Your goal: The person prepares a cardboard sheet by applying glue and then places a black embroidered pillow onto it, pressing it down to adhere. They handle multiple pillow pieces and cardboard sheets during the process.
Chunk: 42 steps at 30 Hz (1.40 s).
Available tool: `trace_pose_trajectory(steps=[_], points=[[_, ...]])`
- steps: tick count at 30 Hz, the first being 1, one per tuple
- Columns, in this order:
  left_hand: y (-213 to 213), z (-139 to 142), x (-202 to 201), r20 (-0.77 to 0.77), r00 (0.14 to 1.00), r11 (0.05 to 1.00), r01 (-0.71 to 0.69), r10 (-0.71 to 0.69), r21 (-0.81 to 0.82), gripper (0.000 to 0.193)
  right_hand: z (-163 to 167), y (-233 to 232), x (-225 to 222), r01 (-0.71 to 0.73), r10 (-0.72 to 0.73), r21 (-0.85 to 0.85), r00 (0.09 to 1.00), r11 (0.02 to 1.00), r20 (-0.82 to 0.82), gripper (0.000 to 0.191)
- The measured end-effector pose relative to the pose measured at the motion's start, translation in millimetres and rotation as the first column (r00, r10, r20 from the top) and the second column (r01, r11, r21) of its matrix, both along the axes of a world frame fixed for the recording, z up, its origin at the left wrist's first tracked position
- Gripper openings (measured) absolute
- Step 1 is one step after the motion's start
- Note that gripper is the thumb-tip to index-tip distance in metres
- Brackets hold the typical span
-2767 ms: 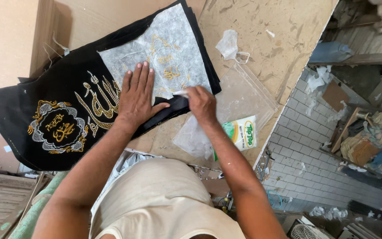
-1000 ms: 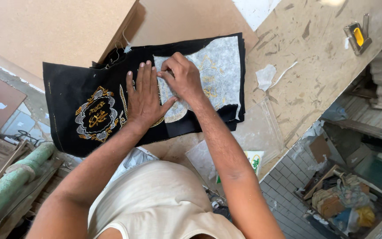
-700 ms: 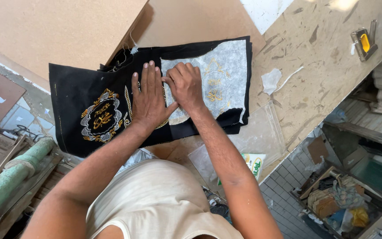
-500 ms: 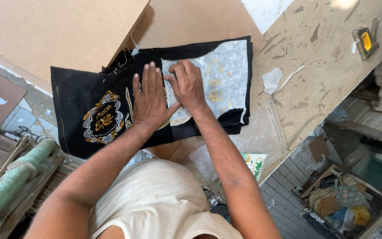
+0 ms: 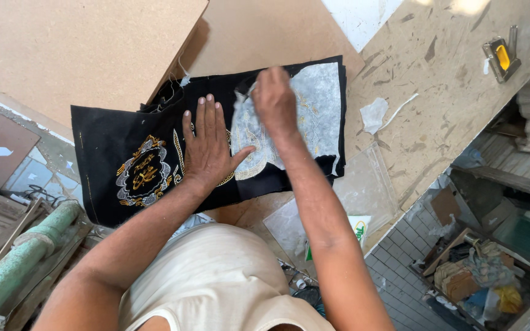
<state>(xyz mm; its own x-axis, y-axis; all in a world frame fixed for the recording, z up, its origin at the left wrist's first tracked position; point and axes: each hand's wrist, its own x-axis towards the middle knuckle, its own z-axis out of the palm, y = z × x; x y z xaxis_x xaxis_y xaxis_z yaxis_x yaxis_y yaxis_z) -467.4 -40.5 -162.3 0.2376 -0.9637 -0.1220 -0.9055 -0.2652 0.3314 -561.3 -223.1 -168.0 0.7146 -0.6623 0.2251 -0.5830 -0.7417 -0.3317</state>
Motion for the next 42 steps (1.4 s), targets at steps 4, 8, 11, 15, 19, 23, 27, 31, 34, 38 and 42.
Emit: trace_pose_trajectory(steps=[4,8,11,15,19,23,27,31,34,38,42], points=[[-1,1,1,0.027,0.999,0.999,0.021,-0.022,0.033,0.117,26,-20,-19,-0.021,0.020,0.008,0.991,1.000,0.130,0.008],[-3,0,1,0.012,1.000,0.999,0.009,-0.010,0.040,0.116,26,17,-23,-0.152,0.141,0.067,0.979,0.986,0.146,0.028],[-2,0,0,0.021,1.000,0.999,0.018,-0.018,-0.032,0.101,2,39,-19,-0.052,0.049,0.096,0.998,0.994,0.038,0.016],[-2,1,0,0.022,1.000,0.997,0.024,-0.022,-0.076,0.097,-19,-1,-24,0.211,-0.211,-0.011,0.976,0.977,-0.046,0.007],[-4,3,0,-0.009,1.000,1.000,0.021,-0.021,0.018,0.105,17,-68,-76,0.701,-0.710,0.126,0.678,0.702,0.191,0.005],[-4,5,0,0.028,0.999,1.000,0.029,-0.029,-0.002,0.107,50,-32,-76,0.261,-0.243,-0.037,0.936,0.965,0.255,0.029],[-4,5,-2,-0.005,1.000,1.000,0.009,-0.009,-0.004,0.107,52,11,-34,-0.235,0.249,0.158,0.966,0.959,-0.071,0.029],[-4,2,-5,0.000,1.000,1.000,0.007,-0.007,-0.024,0.108,35,8,-21,-0.293,0.309,0.140,0.945,0.946,-0.109,0.031],[-5,0,-7,-0.015,1.000,1.000,0.009,-0.009,-0.024,0.108,12,-6,-31,-0.295,0.343,0.222,0.913,0.929,-0.220,0.034],[-7,-1,-6,-0.017,1.000,1.000,0.007,-0.007,-0.016,0.110,8,-64,-87,-0.143,0.132,-0.038,0.968,0.989,-0.213,0.023],[-5,3,-6,-0.025,0.999,1.000,0.022,-0.022,-0.014,0.110,46,-111,-156,0.494,-0.497,-0.065,0.846,0.867,-0.194,0.026]])
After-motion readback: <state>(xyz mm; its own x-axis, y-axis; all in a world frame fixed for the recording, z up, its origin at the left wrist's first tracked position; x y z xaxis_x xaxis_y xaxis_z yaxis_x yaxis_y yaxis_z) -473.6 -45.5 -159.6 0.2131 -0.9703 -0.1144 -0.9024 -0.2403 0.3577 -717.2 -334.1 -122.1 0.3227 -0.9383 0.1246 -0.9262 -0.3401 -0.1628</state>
